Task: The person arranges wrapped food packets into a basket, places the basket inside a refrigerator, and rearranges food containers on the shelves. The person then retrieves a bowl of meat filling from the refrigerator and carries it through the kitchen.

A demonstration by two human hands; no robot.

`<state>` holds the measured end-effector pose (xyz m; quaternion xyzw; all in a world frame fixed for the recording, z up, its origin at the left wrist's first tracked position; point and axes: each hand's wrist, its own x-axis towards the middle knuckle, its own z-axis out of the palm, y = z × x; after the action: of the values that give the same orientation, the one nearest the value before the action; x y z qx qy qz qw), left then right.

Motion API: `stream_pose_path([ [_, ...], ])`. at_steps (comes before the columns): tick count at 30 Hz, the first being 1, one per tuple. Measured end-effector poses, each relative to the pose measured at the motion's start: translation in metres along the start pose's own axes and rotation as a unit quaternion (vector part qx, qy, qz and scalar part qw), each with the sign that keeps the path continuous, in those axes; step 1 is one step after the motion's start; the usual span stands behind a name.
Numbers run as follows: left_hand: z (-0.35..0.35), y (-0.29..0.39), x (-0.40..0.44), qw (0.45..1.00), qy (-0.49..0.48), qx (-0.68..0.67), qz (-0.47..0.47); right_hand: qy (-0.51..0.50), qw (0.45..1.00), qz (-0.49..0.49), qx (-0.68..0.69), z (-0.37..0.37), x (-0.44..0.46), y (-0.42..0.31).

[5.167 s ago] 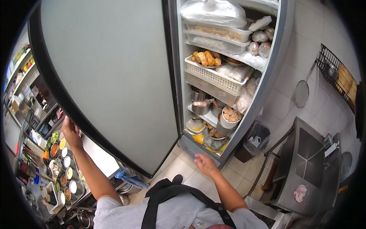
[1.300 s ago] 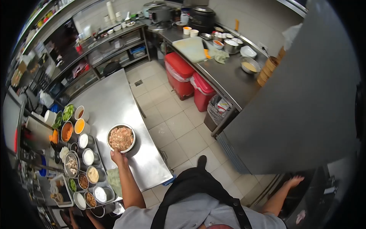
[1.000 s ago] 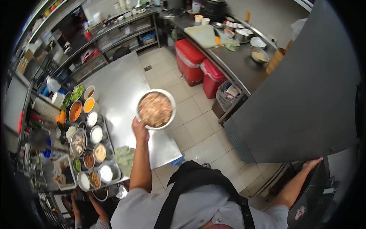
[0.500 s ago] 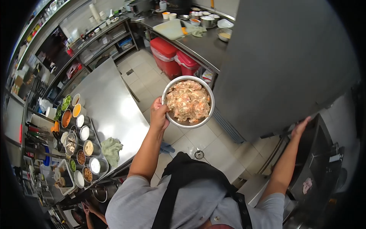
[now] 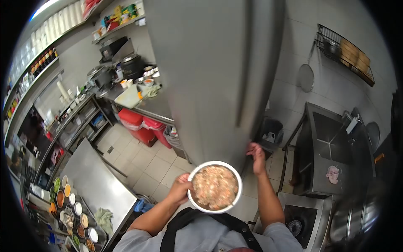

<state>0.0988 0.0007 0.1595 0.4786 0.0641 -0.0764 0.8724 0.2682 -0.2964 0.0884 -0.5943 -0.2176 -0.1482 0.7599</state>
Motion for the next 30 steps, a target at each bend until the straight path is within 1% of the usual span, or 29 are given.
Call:
stream_pose_path([
  [2, 0.046, -0.004, -0.002, 0.996, -0.036, -0.012, -0.075, -0.082, 0.994, 0.026, 0.069, 0.011, -0.016, -0.024],
  [3, 0.068, -0.005, -0.002, 0.992, -0.058, -0.017, -0.112, -0.125, 0.983, 0.076, 0.114, 0.012, -0.024, -0.033],
  [4, 0.079, -0.013, 0.002, 0.989, -0.084, -0.026, -0.117, -0.258, 0.879, 0.206, 0.343, -0.001, -0.036, -0.004],
  [5, 0.087, -0.020, 0.007, 0.986, -0.111, -0.035, -0.121, -0.170, 0.915, 0.240, 0.275, 0.026, -0.048, -0.059],
  [6, 0.094, -0.027, 0.014, 0.983, -0.139, -0.038, -0.116, -0.158, 0.898, 0.277, 0.302, 0.040, -0.053, -0.100],
  [7, 0.104, -0.030, 0.018, 0.982, -0.147, -0.033, -0.116, -0.157, 0.816, 0.359, 0.424, 0.039, -0.057, -0.118],
  [9, 0.128, -0.017, 0.013, 0.985, -0.126, -0.020, -0.119, -0.145, 0.770, 0.391, 0.484, 0.027, -0.081, -0.106],
  [12, 0.106, -0.036, 0.033, 0.986, -0.115, -0.022, -0.121, -0.061, 0.856, 0.310, 0.410, -0.005, -0.117, -0.059],
  [15, 0.084, -0.034, 0.045, 0.993, -0.064, -0.008, -0.102, 0.022, 0.920, 0.219, 0.325, -0.016, -0.129, -0.024],
  [17, 0.049, -0.048, 0.059, 0.997, -0.026, 0.016, -0.075, 0.069, 0.903, 0.290, 0.310, -0.008, -0.130, -0.046],
  [19, 0.027, -0.051, 0.066, 0.997, 0.004, 0.036, -0.069, -0.002, 0.907, 0.316, 0.278, -0.008, -0.132, -0.049],
  [20, 0.018, -0.054, 0.067, 0.997, 0.042, 0.034, -0.048, -0.029, 0.910, 0.326, 0.255, -0.004, -0.135, -0.044],
  [22, -0.007, -0.049, 0.063, 0.996, 0.053, 0.061, -0.033, -0.065, 0.904, 0.348, 0.239, 0.018, -0.138, -0.051],
  [25, -0.033, -0.037, 0.053, 0.993, 0.074, 0.092, -0.017, -0.052, 0.903, 0.405, 0.137, 0.057, -0.140, -0.041],
  [26, -0.043, -0.032, 0.049, 0.992, 0.076, 0.100, -0.013, -0.034, 0.896, 0.421, 0.138, 0.069, -0.144, -0.032],
  [30, -0.080, -0.015, 0.036, 0.992, 0.080, 0.101, -0.010, -0.050, 0.881, 0.451, 0.132, 0.108, -0.146, -0.020],
])
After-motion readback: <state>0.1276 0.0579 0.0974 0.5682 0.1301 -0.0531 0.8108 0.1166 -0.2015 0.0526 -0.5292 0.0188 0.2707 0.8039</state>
